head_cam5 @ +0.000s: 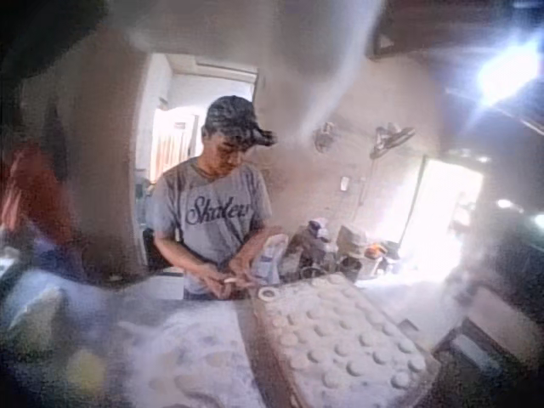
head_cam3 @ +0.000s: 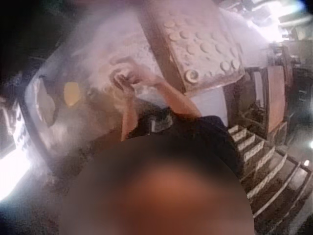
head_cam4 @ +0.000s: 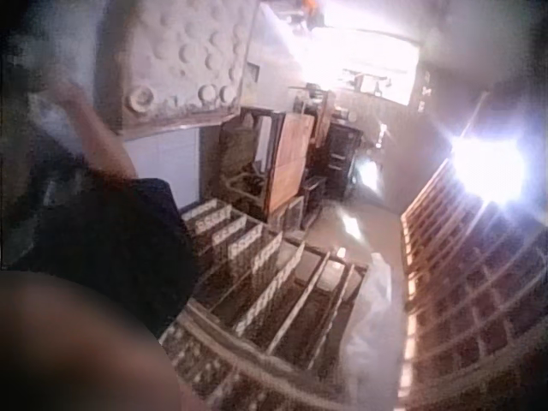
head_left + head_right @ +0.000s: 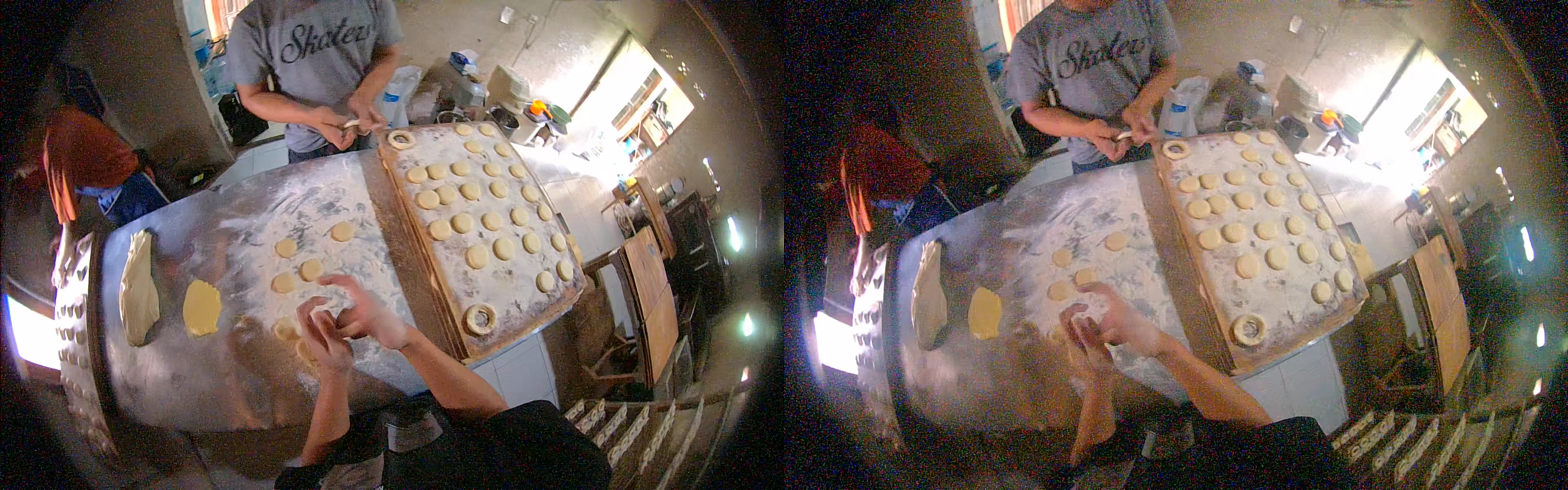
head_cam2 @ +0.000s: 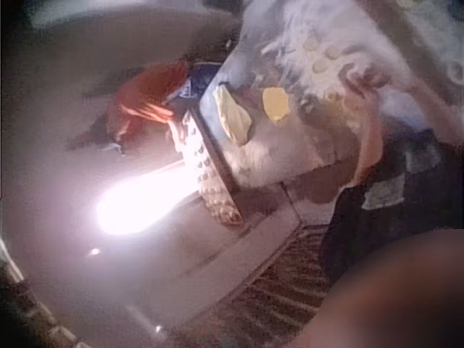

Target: The person shapes small dough pieces into rings by hand and places them on a wooden board. They repeat this process continuously while coworkers handle dough in the background.

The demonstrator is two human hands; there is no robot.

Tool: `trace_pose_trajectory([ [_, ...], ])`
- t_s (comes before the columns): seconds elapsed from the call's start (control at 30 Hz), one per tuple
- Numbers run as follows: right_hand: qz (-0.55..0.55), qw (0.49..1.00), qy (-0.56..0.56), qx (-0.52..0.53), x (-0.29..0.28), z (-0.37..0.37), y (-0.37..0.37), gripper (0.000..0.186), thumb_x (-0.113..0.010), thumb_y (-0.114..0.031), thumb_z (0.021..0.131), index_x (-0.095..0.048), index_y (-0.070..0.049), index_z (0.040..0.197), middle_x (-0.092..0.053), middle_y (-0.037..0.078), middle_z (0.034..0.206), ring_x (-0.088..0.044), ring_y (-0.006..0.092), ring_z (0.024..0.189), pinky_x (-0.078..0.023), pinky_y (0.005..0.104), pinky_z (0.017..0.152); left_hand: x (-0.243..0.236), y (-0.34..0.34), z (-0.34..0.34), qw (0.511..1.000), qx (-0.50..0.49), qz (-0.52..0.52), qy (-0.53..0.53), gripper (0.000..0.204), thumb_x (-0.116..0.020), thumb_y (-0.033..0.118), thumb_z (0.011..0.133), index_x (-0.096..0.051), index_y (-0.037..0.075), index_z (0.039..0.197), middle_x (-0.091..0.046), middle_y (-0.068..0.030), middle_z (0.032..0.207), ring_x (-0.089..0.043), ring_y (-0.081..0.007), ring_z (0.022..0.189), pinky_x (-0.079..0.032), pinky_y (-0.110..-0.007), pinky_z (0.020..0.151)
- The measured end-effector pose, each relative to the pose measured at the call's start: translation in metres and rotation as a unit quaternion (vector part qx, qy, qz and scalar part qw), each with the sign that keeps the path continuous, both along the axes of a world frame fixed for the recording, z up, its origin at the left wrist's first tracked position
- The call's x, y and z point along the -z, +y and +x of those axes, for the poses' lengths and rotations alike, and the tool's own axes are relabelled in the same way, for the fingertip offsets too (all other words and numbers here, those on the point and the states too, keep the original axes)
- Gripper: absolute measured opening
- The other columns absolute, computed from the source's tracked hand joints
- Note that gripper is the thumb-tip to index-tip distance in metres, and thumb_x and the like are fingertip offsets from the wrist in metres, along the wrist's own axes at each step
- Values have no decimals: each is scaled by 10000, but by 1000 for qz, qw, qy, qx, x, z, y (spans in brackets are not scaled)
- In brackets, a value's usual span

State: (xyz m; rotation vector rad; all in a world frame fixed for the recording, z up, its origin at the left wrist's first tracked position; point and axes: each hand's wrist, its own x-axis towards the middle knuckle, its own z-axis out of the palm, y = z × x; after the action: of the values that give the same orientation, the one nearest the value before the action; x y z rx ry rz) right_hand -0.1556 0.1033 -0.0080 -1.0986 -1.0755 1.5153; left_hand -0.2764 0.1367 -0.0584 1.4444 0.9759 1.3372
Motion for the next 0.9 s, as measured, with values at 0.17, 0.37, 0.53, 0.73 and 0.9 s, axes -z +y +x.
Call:
trace_pose_trajectory([
  [0.17,184,960,-84,196,14,41,-38,694,-564,-510,945,-314,-79,1429,-463,20,811,-546,120,742,-479,262,680,1,-21,55,983,58,101,142,283,-422,265,1034,-588,42,981,-580,-98,749,-492,-123,537,-414,-334,506],
  [0.37,73,964,-66,248,18,111,-84,505,-400,-500,1013,-371,-127,1352,-567,40,1035,-612,150,855,-503,278,738,-12,-56,121,976,168,-6,138,294,-413,296,1045,-589,61,1043,-683,-139,805,-672,-214,669,-514,-352,622],
  [0.53,95,958,-72,262,25,162,-114,396,-371,-373,1049,-360,-131,1363,-606,48,968,-611,133,752,-508,287,740,-28,-73,169,960,242,-47,135,300,-397,317,1044,-553,84,1149,-674,-177,849,-683,-374,763,-526,-417,685],
  [0.73,53,961,-6,270,34,197,-109,503,-394,-417,1052,-345,-69,1412,-524,144,1243,-514,220,1170,-442,382,978,-18,-80,206,955,234,-40,178,383,-380,347,1047,-510,20,1197,-621,-308,1041,-598,-498,1001,-485,-532,834],
  [0.9,43,826,-458,326,29,223,-107,739,-596,-441,937,-298,20,1432,-459,269,1375,-515,387,1185,-414,443,1013,-13,-47,216,904,166,40,391,557,-394,437,1022,-308,79,1440,-452,-353,1333,-450,-522,1234,-363,-558,1048],
])
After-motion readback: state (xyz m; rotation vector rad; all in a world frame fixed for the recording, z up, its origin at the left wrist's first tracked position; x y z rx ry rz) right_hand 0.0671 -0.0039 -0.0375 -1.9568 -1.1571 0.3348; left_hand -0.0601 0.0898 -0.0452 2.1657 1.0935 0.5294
